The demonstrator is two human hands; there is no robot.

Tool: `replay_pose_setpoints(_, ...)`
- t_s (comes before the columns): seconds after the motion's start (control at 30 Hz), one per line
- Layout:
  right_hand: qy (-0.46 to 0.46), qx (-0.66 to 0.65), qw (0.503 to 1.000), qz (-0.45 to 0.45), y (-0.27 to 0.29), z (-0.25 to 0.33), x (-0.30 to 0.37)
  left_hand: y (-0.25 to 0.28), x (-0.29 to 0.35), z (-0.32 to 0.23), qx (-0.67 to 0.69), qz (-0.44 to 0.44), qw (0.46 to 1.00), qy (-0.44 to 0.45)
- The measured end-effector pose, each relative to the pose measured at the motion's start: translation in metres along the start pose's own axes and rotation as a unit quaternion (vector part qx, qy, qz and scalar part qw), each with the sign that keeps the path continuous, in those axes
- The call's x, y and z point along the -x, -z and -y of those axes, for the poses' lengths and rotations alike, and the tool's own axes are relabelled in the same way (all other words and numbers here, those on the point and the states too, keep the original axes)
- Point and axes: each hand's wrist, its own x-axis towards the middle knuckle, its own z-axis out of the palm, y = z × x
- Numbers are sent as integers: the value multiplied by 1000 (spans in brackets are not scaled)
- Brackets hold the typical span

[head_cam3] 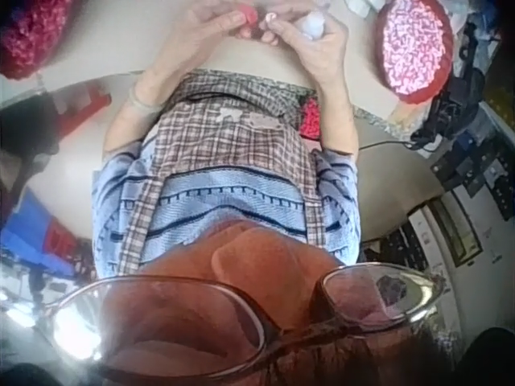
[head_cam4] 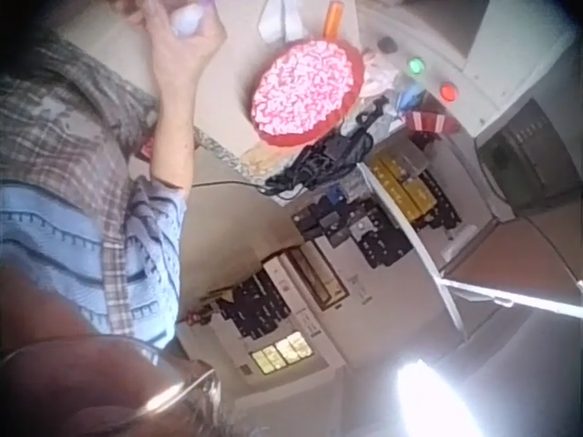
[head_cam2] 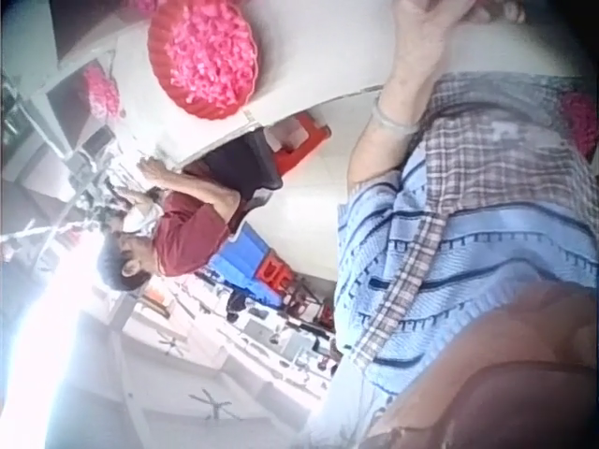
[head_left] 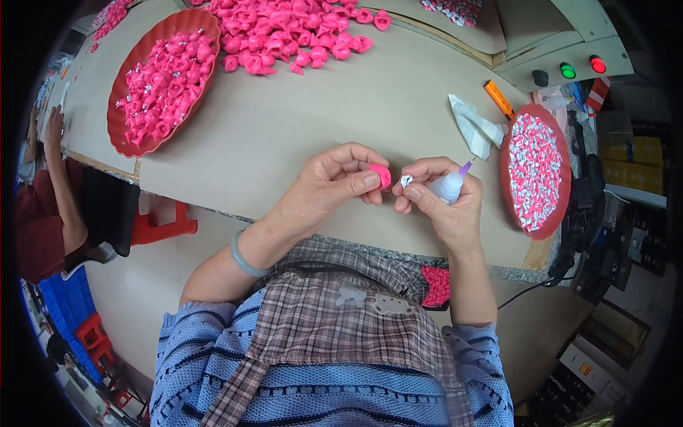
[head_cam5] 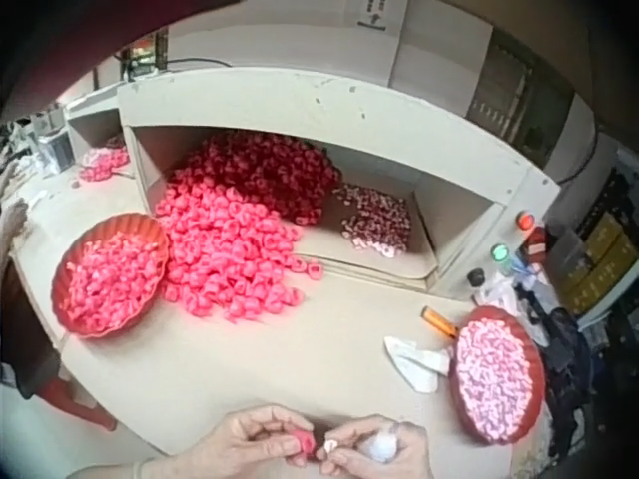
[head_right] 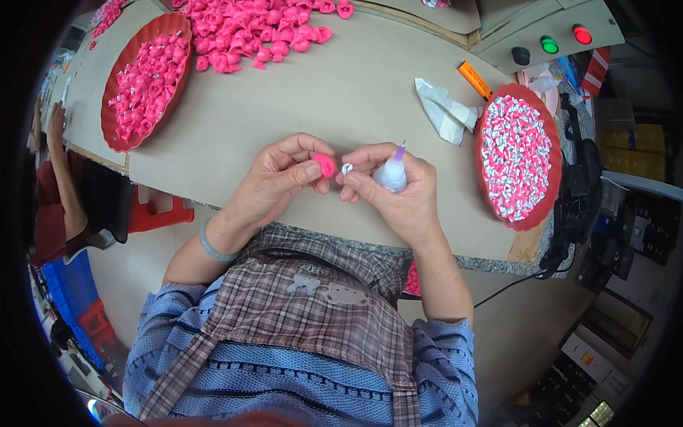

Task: The person assembles small pink plastic toy parts by applying glue from a bottle to the pink plastic components, then attaching white plastic components to them by hand.

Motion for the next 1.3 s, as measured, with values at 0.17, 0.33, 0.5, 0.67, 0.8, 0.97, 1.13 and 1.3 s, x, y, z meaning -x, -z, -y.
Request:
replay_pose_setpoints(0.17,34,95,995,-15,-2,-4,8,-1,2,8,-5,-4,1000,19)
replay_pose_setpoints(0.33,123,214,969,-3,-1,-8,6,-4,3,8,-8,-8,1000,28)
replay_pose_setpoints(0.5,175,262,949,-10,-1,-14,4,-3,3,8,-6,-9,999,36)
replay_pose_setpoints(0.67,259,300,918,-13,-2,-22,2,-4,2,7,5,-16,998,56)
replay_pose_setpoints(0.8,286,319,903,-20,-2,-25,2,-5,1,6,5,-14,998,60)
replay_pose_setpoints(0.97,293,318,902,-9,-1,-29,2,-3,0,4,-25,-10,997,78)
replay_pose_setpoints(1.13,296,325,898,-18,-4,-29,2,-3,0,4,-36,-10,996,81)
replay_pose_setpoints(1.3,283,305,909,-32,-6,-30,1,-1,0,6,2,-10,998,58)
